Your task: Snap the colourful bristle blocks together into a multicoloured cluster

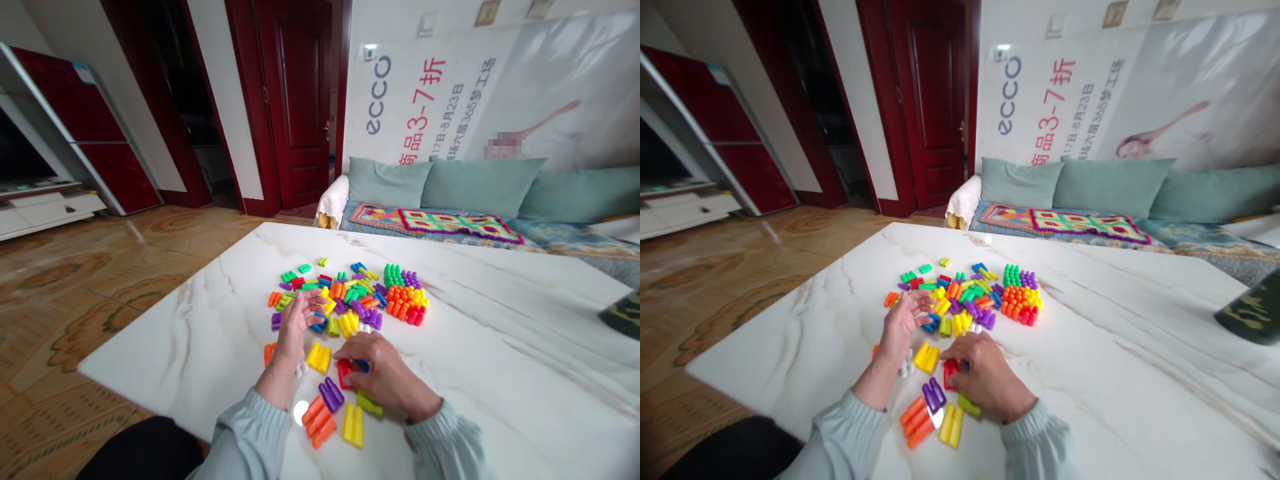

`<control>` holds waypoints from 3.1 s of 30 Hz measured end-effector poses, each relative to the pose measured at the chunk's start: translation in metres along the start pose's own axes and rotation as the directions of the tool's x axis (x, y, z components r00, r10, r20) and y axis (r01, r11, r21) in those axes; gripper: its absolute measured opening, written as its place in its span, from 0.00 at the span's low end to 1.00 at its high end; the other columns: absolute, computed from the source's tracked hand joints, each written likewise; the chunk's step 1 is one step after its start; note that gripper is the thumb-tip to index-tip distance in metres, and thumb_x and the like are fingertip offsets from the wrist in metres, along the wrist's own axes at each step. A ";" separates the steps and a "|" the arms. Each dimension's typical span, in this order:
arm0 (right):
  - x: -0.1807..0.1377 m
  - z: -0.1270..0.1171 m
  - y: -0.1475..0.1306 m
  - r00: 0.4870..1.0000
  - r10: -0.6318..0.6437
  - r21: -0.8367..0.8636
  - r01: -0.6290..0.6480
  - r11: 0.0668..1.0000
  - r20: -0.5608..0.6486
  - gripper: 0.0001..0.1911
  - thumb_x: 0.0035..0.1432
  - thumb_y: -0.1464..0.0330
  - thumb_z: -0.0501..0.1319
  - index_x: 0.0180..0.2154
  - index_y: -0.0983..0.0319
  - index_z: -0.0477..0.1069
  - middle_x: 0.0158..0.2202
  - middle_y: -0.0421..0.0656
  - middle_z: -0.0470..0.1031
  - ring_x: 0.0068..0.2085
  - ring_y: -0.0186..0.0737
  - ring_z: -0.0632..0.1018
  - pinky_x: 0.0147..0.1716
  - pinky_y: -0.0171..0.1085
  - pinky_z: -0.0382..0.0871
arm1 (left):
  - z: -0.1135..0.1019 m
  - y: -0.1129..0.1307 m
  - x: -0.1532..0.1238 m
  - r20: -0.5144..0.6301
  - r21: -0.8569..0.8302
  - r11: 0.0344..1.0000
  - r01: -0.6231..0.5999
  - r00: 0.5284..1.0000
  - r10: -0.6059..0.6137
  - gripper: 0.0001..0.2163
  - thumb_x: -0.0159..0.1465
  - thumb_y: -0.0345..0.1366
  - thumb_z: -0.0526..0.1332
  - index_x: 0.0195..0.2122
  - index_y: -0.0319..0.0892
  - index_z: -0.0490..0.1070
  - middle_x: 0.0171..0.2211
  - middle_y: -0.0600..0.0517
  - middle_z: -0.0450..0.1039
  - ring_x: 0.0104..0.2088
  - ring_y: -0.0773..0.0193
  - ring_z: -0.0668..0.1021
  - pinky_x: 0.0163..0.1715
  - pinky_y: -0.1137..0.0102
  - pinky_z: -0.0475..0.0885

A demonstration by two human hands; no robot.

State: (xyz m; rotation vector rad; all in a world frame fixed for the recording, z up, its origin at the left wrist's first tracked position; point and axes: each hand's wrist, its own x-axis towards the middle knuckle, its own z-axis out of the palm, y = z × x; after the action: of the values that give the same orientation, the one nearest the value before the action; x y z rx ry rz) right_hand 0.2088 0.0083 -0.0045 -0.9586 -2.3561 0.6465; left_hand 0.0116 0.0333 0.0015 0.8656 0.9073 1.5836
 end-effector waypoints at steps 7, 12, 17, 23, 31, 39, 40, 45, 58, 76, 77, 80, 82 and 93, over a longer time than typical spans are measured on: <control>0.004 0.001 0.000 1.000 -0.028 -0.089 0.028 0.996 0.005 0.13 0.50 0.65 0.71 0.41 0.57 0.79 0.32 0.42 0.79 0.37 0.43 0.76 0.40 0.40 0.63 | 0.001 -0.006 -0.003 0.076 0.117 0.993 -0.033 0.997 0.025 0.24 0.64 0.55 0.56 0.44 0.37 0.74 0.41 0.42 0.79 0.37 0.59 0.80 0.31 0.70 0.74; 0.008 0.005 0.007 0.996 0.001 -0.187 -0.018 0.982 -0.089 0.11 0.53 0.64 0.71 0.39 0.60 0.79 0.33 0.44 0.79 0.39 0.46 0.76 0.41 0.42 0.61 | 0.000 -0.009 -0.002 0.088 0.127 0.992 -0.027 0.996 0.016 0.24 0.63 0.56 0.58 0.44 0.37 0.75 0.40 0.43 0.79 0.37 0.59 0.80 0.30 0.71 0.74; 0.008 0.008 0.008 0.994 -0.038 -0.236 0.013 0.972 -0.098 0.16 0.54 0.60 0.69 0.44 0.60 0.78 0.36 0.45 0.78 0.39 0.45 0.75 0.42 0.43 0.60 | 0.001 -0.007 -0.002 0.081 0.130 0.991 -0.005 0.997 -0.005 0.26 0.62 0.57 0.58 0.44 0.36 0.75 0.38 0.43 0.79 0.34 0.61 0.80 0.30 0.71 0.73; 0.006 0.007 0.003 0.999 -0.002 -0.309 -0.011 0.951 -0.041 0.16 0.55 0.63 0.68 0.46 0.58 0.77 0.38 0.44 0.77 0.41 0.45 0.75 0.41 0.43 0.60 | 0.001 -0.006 -0.002 0.087 0.139 0.990 0.003 0.996 -0.015 0.27 0.61 0.58 0.59 0.44 0.36 0.75 0.37 0.44 0.79 0.34 0.61 0.80 0.29 0.71 0.73; 0.008 0.009 0.004 0.993 -0.032 -0.312 -0.005 0.950 -0.114 0.07 0.62 0.65 0.63 0.41 0.60 0.77 0.35 0.43 0.77 0.40 0.42 0.75 0.40 0.42 0.60 | 0.000 -0.007 -0.002 0.114 0.221 0.975 -0.023 0.994 -0.002 0.26 0.62 0.57 0.59 0.44 0.36 0.76 0.37 0.44 0.78 0.34 0.61 0.78 0.30 0.71 0.73; 0.009 0.010 0.005 0.989 -0.015 -0.327 -0.033 0.944 -0.144 0.04 0.62 0.69 0.62 0.36 0.61 0.76 0.33 0.43 0.76 0.38 0.42 0.74 0.40 0.41 0.60 | 0.006 -0.005 -0.009 0.316 0.456 0.883 -0.109 0.948 -0.046 0.17 0.62 0.47 0.64 0.44 0.40 0.76 0.39 0.46 0.78 0.40 0.59 0.79 0.37 0.71 0.73; 0.010 0.010 0.005 0.989 -0.012 -0.323 -0.037 0.946 -0.147 0.04 0.62 0.69 0.62 0.36 0.62 0.76 0.33 0.43 0.76 0.38 0.41 0.74 0.40 0.41 0.60 | 0.006 -0.006 -0.009 0.323 0.471 0.874 -0.118 0.945 -0.047 0.16 0.62 0.46 0.64 0.44 0.39 0.76 0.39 0.46 0.78 0.41 0.58 0.79 0.37 0.70 0.73; 0.010 0.010 0.003 0.990 -0.002 -0.300 -0.040 0.953 -0.140 0.05 0.63 0.68 0.62 0.35 0.62 0.75 0.33 0.43 0.76 0.37 0.41 0.75 0.41 0.41 0.60 | 0.006 -0.008 -0.008 0.332 0.493 0.858 -0.146 0.943 -0.030 0.15 0.63 0.45 0.63 0.43 0.39 0.76 0.40 0.45 0.78 0.41 0.58 0.79 0.37 0.70 0.73; 0.009 0.008 -0.002 0.996 -0.005 -0.253 -0.017 0.967 -0.088 0.17 0.52 0.65 0.70 0.45 0.57 0.76 0.43 0.42 0.79 0.46 0.45 0.75 0.46 0.43 0.60 | 0.004 -0.010 -0.007 0.317 0.495 0.860 -0.124 0.947 -0.046 0.15 0.62 0.45 0.64 0.43 0.39 0.76 0.39 0.45 0.78 0.38 0.59 0.79 0.37 0.70 0.73; 0.009 0.017 0.007 0.965 0.001 -0.175 -0.048 0.983 -0.261 0.08 0.65 0.72 0.56 0.38 0.61 0.74 0.33 0.43 0.78 0.36 0.40 0.76 0.44 0.41 0.63 | 0.005 -0.010 -0.007 0.333 0.529 0.830 -0.179 0.943 -0.009 0.13 0.62 0.43 0.64 0.41 0.40 0.78 0.39 0.46 0.79 0.40 0.59 0.78 0.37 0.71 0.72; 0.009 0.017 0.008 0.961 0.004 -0.151 -0.047 0.987 -0.278 0.08 0.64 0.73 0.56 0.39 0.60 0.74 0.34 0.43 0.78 0.36 0.41 0.76 0.44 0.41 0.63 | 0.006 -0.010 -0.007 0.335 0.537 0.822 -0.189 0.942 -0.003 0.13 0.62 0.43 0.64 0.41 0.40 0.78 0.38 0.46 0.79 0.40 0.59 0.78 0.36 0.71 0.72; 0.008 0.018 0.008 0.943 0.006 -0.084 -0.036 0.996 -0.334 0.10 0.63 0.73 0.57 0.44 0.60 0.74 0.37 0.43 0.80 0.38 0.42 0.76 0.43 0.41 0.66 | 0.007 -0.008 -0.007 0.343 0.571 0.789 -0.227 0.939 0.021 0.11 0.62 0.40 0.64 0.41 0.40 0.78 0.37 0.47 0.79 0.38 0.60 0.78 0.35 0.71 0.72; 0.007 0.018 0.007 0.919 0.014 -0.042 -0.034 0.999 -0.394 0.12 0.63 0.72 0.57 0.46 0.59 0.74 0.38 0.44 0.80 0.39 0.42 0.77 0.42 0.41 0.67 | 0.007 -0.007 -0.007 0.344 0.586 0.773 -0.246 0.938 0.037 0.10 0.61 0.39 0.64 0.40 0.40 0.78 0.38 0.47 0.78 0.38 0.61 0.78 0.33 0.72 0.71; 0.005 0.013 -0.002 0.832 0.117 0.221 0.007 0.975 -0.543 0.08 0.65 0.67 0.56 0.41 0.59 0.73 0.37 0.44 0.79 0.38 0.40 0.79 0.37 0.37 0.74 | 0.010 -0.009 -0.011 0.406 0.521 0.833 -0.188 0.913 -0.047 0.16 0.55 0.42 0.70 0.42 0.39 0.78 0.34 0.47 0.79 0.34 0.59 0.79 0.35 0.66 0.75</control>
State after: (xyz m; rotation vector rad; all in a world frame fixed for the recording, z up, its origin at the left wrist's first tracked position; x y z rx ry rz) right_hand 0.1974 0.0077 -0.0119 -0.9619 -1.7125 0.5384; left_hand 0.0259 0.0249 -0.0030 1.5910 1.0478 1.1322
